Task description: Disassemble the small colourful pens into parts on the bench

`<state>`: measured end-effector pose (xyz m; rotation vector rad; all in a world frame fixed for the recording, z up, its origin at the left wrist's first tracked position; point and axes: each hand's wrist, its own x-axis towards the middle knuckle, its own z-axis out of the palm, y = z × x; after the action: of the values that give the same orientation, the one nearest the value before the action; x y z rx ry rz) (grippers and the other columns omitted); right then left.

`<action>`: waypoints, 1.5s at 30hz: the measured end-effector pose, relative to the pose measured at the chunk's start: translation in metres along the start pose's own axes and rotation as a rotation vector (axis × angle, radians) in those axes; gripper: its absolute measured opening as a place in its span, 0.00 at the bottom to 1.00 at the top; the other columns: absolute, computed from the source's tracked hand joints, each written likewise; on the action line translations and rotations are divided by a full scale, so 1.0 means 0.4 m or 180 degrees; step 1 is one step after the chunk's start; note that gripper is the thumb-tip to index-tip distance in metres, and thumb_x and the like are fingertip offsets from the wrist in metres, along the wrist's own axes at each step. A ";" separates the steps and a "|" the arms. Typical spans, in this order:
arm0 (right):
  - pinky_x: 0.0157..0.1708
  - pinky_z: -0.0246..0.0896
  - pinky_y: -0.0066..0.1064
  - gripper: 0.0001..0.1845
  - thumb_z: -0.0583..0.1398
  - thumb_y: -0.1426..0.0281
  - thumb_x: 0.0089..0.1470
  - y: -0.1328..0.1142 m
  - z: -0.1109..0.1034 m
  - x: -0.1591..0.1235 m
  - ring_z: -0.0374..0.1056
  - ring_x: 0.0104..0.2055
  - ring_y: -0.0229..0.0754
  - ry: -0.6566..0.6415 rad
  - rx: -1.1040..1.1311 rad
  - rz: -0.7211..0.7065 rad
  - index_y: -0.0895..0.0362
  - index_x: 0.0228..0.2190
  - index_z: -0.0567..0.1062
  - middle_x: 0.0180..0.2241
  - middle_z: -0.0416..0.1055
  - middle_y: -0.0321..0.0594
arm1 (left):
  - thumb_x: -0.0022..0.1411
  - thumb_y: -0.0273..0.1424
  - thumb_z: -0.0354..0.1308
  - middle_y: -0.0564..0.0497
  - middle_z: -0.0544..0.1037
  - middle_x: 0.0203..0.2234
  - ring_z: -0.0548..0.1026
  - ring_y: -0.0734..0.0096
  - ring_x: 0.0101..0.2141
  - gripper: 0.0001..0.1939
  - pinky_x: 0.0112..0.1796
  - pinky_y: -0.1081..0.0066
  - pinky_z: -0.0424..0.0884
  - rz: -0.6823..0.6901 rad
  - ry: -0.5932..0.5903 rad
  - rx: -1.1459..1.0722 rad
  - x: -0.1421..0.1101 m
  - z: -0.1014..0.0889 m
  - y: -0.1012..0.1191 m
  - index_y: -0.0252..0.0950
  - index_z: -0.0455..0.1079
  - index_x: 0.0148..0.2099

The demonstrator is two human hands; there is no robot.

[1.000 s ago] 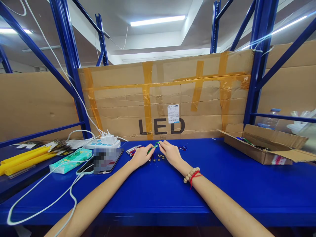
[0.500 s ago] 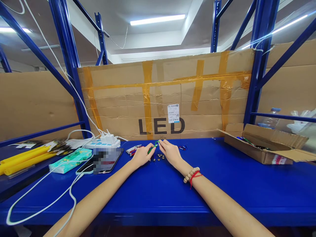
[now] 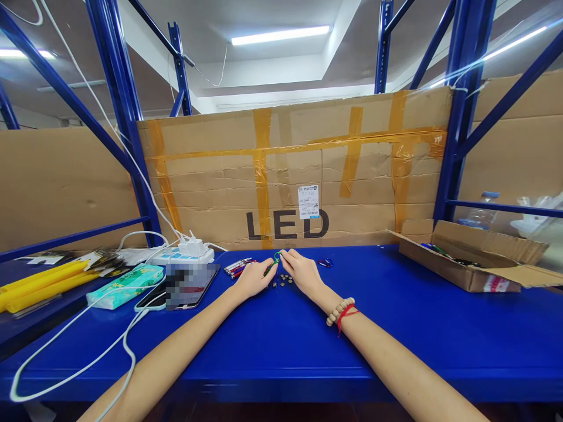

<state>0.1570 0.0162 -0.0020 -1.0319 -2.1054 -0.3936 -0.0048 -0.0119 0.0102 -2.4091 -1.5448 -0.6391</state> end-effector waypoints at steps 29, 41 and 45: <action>0.24 0.53 0.30 0.17 0.46 0.68 0.59 0.044 -0.010 -0.001 0.69 0.34 0.45 -0.1101 -0.1098 0.1231 0.59 0.33 0.73 0.34 0.71 0.47 | 0.65 0.38 0.32 0.45 0.77 0.29 0.76 0.60 0.33 0.19 0.32 0.68 0.65 -0.0771 -0.0018 0.0215 0.007 -0.008 -0.015 0.37 0.61 0.43; 0.38 0.54 0.38 0.14 0.52 0.77 0.51 0.066 -0.002 -0.014 0.63 0.43 0.50 -0.0691 -0.1180 0.1180 0.58 0.34 0.75 0.40 0.69 0.51 | 0.65 0.39 0.34 0.46 0.74 0.30 0.74 0.65 0.32 0.18 0.32 0.71 0.65 -0.0759 0.0144 0.0358 0.013 -0.003 -0.021 0.37 0.61 0.45; 0.34 0.58 0.32 0.17 0.49 0.63 0.56 0.053 0.008 0.000 0.67 0.36 0.43 -0.0327 0.0449 0.1478 0.55 0.34 0.76 0.36 0.72 0.42 | 0.63 0.41 0.37 0.47 0.72 0.32 0.72 0.67 0.34 0.18 0.35 0.71 0.65 -0.0383 0.0301 0.0205 0.010 0.004 -0.021 0.38 0.63 0.43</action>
<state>0.1719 0.0315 -0.0052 -1.4307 -1.8708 0.0371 -0.0107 -0.0044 0.0102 -2.2194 -1.6544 -0.7043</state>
